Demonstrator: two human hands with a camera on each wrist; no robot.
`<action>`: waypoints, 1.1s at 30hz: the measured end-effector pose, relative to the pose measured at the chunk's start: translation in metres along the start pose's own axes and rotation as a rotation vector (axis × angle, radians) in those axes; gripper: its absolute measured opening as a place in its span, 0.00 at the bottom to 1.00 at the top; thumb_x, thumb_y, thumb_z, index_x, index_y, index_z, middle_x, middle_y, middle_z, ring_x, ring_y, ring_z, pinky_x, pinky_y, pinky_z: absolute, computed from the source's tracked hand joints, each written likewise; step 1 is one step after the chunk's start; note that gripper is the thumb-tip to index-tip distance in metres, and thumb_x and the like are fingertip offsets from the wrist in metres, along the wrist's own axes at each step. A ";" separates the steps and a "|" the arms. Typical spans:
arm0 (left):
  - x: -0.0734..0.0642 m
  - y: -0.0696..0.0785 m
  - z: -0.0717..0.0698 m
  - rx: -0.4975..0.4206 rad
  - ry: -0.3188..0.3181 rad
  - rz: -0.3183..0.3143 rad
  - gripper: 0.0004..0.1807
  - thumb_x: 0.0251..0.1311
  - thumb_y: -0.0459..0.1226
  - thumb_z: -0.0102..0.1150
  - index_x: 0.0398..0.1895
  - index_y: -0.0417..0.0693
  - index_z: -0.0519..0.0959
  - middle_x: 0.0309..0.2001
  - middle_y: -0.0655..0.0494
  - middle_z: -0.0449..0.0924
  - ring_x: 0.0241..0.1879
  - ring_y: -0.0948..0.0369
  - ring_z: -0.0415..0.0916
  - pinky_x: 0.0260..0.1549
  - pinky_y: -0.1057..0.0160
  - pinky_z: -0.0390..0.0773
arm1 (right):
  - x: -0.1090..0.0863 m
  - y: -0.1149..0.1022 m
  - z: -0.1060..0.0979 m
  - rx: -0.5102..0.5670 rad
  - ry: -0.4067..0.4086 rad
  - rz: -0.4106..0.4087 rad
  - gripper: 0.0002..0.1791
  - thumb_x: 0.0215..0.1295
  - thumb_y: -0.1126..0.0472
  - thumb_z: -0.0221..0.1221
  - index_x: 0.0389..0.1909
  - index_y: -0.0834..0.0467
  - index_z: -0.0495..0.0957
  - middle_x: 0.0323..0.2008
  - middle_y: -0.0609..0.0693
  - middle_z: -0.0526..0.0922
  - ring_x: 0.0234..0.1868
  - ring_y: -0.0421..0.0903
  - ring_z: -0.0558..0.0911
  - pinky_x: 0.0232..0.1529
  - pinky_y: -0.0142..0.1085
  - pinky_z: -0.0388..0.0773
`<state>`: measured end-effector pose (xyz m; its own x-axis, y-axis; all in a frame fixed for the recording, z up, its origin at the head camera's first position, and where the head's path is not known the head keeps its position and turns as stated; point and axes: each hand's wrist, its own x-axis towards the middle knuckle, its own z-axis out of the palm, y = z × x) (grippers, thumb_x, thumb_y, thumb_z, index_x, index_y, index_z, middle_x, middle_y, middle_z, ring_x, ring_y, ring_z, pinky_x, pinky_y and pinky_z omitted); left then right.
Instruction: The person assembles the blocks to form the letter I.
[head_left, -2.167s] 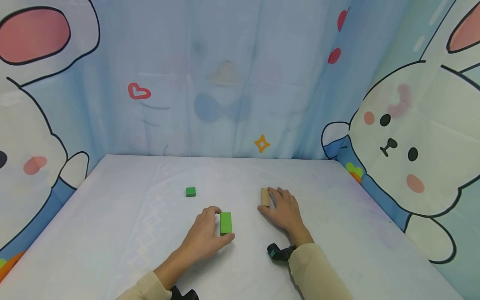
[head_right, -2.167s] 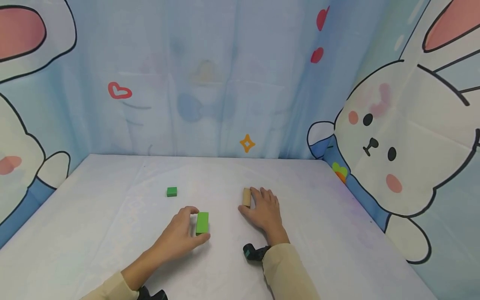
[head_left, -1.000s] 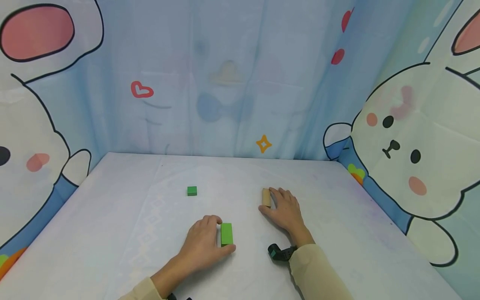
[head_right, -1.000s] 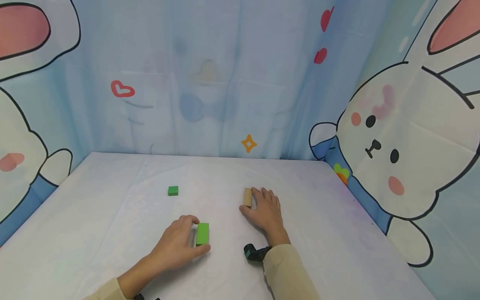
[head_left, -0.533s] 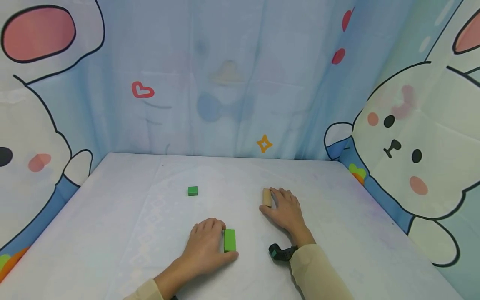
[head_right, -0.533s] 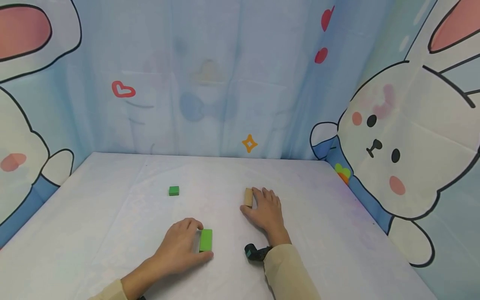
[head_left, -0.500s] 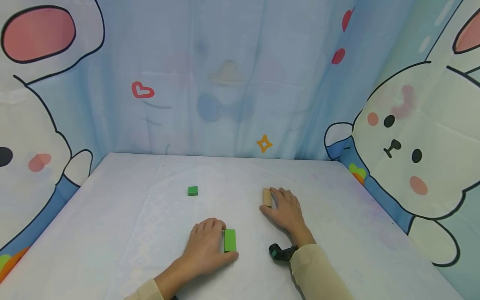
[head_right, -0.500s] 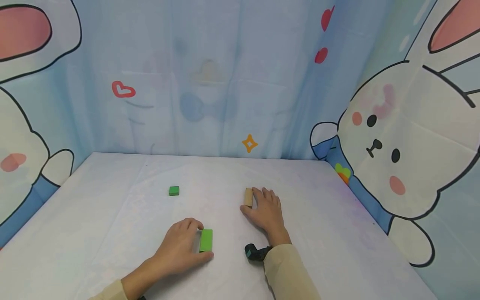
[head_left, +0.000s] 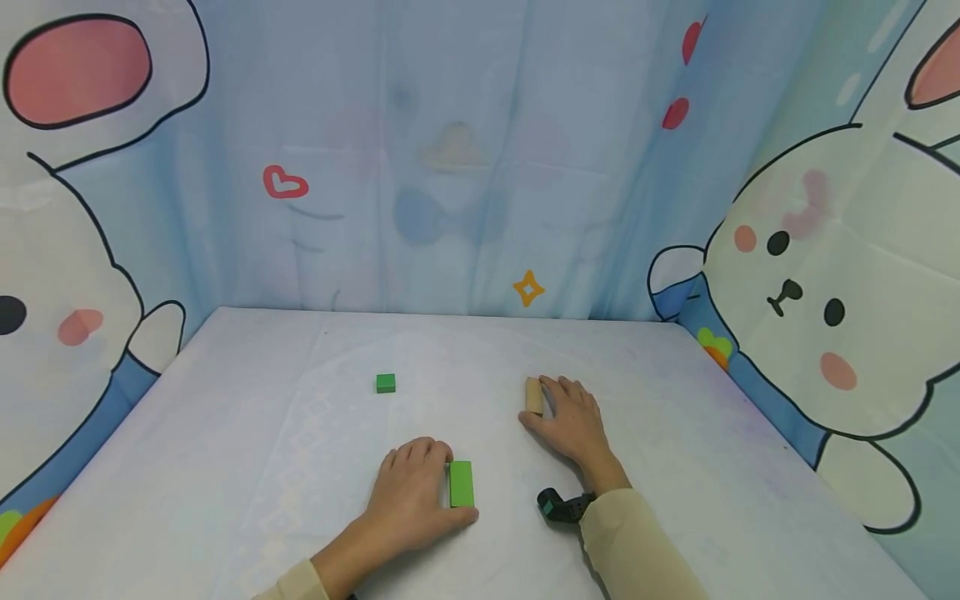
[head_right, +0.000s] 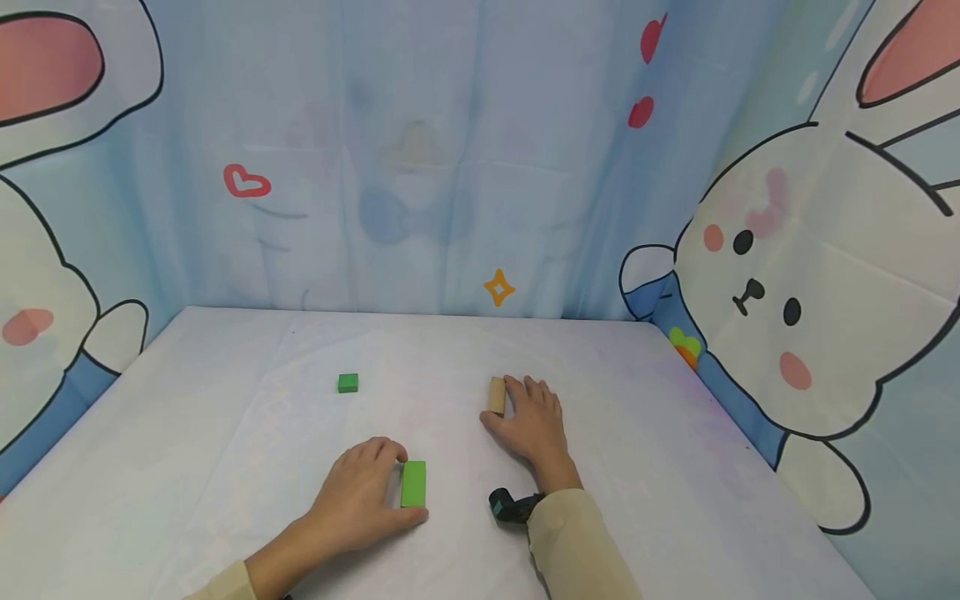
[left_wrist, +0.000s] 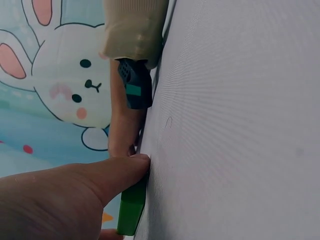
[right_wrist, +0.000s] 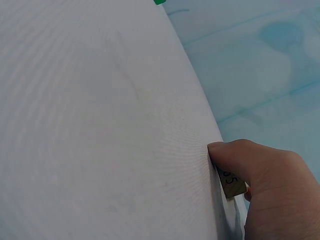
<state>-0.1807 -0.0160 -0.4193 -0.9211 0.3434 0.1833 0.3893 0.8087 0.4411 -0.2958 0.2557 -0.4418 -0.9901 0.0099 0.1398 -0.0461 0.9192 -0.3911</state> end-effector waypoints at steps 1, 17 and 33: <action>0.000 0.000 0.000 0.001 -0.001 0.000 0.35 0.47 0.59 0.77 0.50 0.48 0.75 0.51 0.50 0.76 0.57 0.51 0.72 0.60 0.41 0.71 | 0.000 0.000 0.000 -0.001 0.001 -0.001 0.46 0.65 0.39 0.60 0.79 0.57 0.61 0.78 0.68 0.57 0.80 0.69 0.53 0.78 0.66 0.47; -0.001 -0.001 -0.001 0.007 -0.001 0.001 0.36 0.47 0.59 0.76 0.52 0.48 0.76 0.53 0.51 0.78 0.60 0.51 0.73 0.61 0.42 0.72 | 0.000 0.001 0.000 0.003 0.006 0.001 0.46 0.66 0.39 0.60 0.79 0.56 0.61 0.79 0.67 0.57 0.80 0.69 0.52 0.78 0.66 0.47; -0.002 -0.004 -0.004 -0.013 -0.058 0.015 0.43 0.52 0.60 0.72 0.65 0.44 0.75 0.62 0.46 0.76 0.65 0.48 0.71 0.64 0.38 0.69 | -0.002 0.000 -0.001 0.003 0.003 -0.008 0.45 0.66 0.39 0.60 0.78 0.57 0.62 0.78 0.68 0.57 0.79 0.70 0.53 0.77 0.67 0.48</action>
<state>-0.1802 -0.0219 -0.4180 -0.9132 0.3832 0.1387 0.4028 0.7971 0.4498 -0.2938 0.2565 -0.4413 -0.9893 0.0042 0.1458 -0.0540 0.9182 -0.3925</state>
